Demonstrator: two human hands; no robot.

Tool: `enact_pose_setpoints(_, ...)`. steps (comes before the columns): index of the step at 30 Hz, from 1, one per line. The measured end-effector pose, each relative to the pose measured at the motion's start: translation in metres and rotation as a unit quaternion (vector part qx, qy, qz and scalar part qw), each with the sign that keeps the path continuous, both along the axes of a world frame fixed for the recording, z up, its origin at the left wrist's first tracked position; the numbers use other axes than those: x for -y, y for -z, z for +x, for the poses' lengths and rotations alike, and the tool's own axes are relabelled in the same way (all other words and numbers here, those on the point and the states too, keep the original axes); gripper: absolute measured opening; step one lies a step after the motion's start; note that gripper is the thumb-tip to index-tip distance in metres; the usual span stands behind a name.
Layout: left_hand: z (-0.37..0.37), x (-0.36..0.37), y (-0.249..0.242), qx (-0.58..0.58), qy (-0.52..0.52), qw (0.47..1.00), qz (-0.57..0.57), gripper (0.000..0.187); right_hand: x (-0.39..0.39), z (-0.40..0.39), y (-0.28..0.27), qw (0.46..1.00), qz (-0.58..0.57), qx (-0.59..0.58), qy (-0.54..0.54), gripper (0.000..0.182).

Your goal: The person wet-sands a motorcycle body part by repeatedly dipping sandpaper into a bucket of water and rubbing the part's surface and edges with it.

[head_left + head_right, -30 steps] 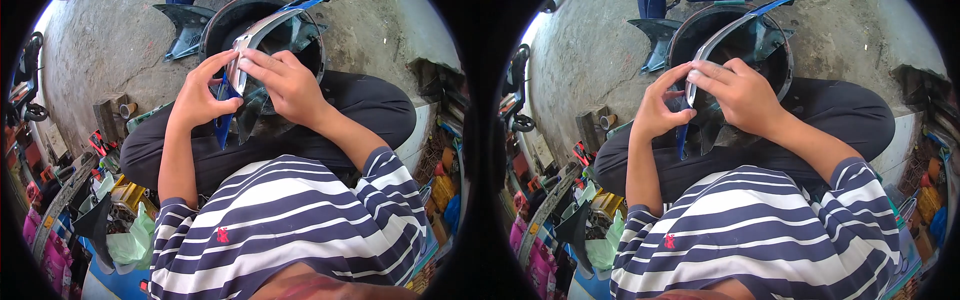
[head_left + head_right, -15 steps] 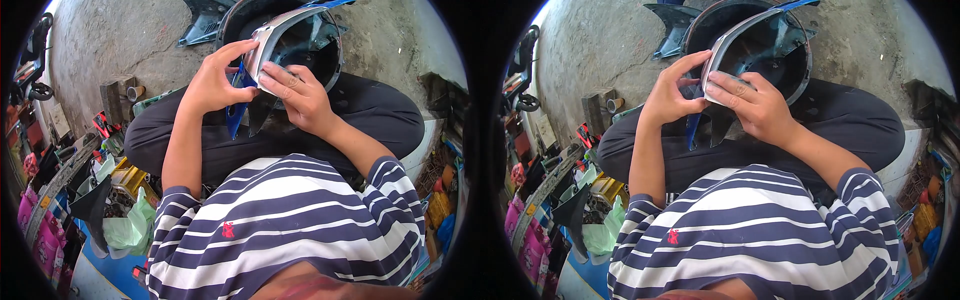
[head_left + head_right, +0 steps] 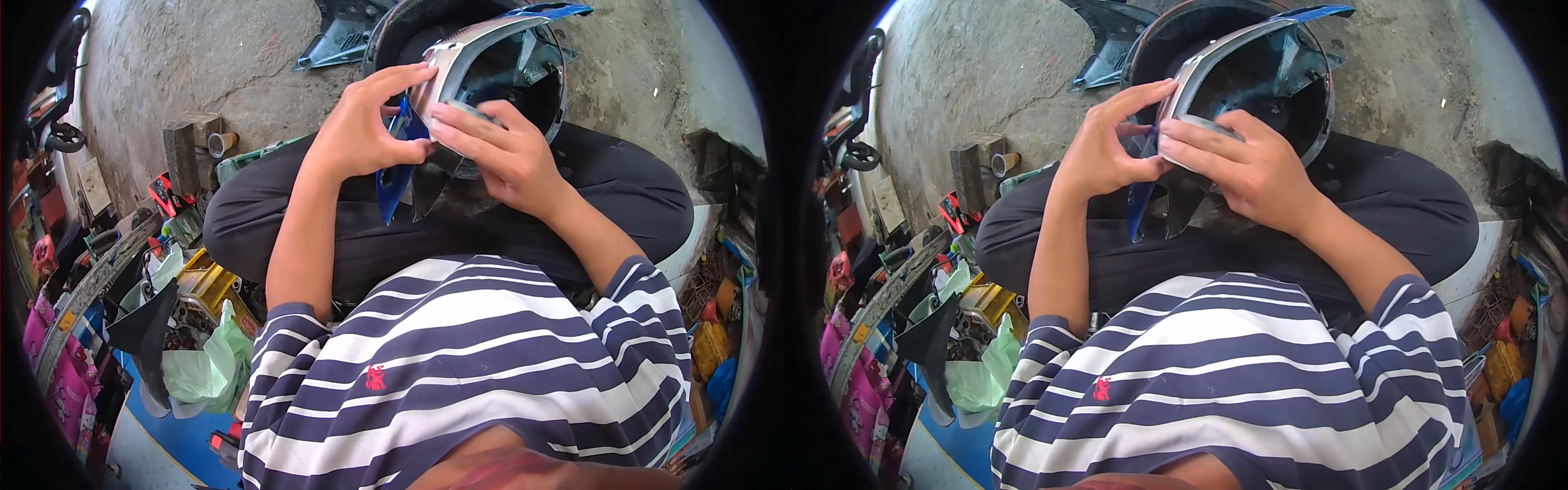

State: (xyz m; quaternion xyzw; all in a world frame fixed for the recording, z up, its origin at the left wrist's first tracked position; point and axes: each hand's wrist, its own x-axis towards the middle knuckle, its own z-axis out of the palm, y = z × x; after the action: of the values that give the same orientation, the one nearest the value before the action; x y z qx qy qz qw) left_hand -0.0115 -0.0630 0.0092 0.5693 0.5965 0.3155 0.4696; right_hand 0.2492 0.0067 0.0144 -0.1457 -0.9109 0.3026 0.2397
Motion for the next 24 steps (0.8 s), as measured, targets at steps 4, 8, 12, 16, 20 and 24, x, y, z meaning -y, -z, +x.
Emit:
enact_pose_setpoints(4,0.003,-0.002,-0.003,-0.008,0.002,1.000,-0.009,0.091,0.003,-0.008,0.001,1.000,-0.013,-0.007,0.005,0.071)
enact_pose_setpoints(8,0.001,-0.001,0.000,-0.009,0.001,1.000,0.007,0.091,-0.003,-0.002,0.001,1.000,0.005,-0.003,-0.012,0.072)
enact_pose_setpoints(12,0.003,-0.001,0.000,-0.006,-0.004,1.000,0.004,0.092,-0.002,-0.006,0.001,1.000,0.004,-0.003,-0.006,0.074)
enact_pose_setpoints(16,0.002,-0.001,0.001,-0.001,-0.004,1.000,0.006,0.092,-0.006,-0.001,-0.002,0.999,-0.016,0.000,-0.030,0.076)
enact_pose_setpoints(20,0.004,0.000,-0.003,-0.014,-0.006,1.000,0.008,0.092,-0.007,0.002,-0.005,0.999,-0.021,0.020,-0.034,0.075)
enact_pose_setpoints(24,0.003,0.000,-0.001,-0.001,-0.005,1.000,-0.001,0.091,-0.009,0.001,-0.005,0.999,-0.004,0.020,-0.029,0.073)
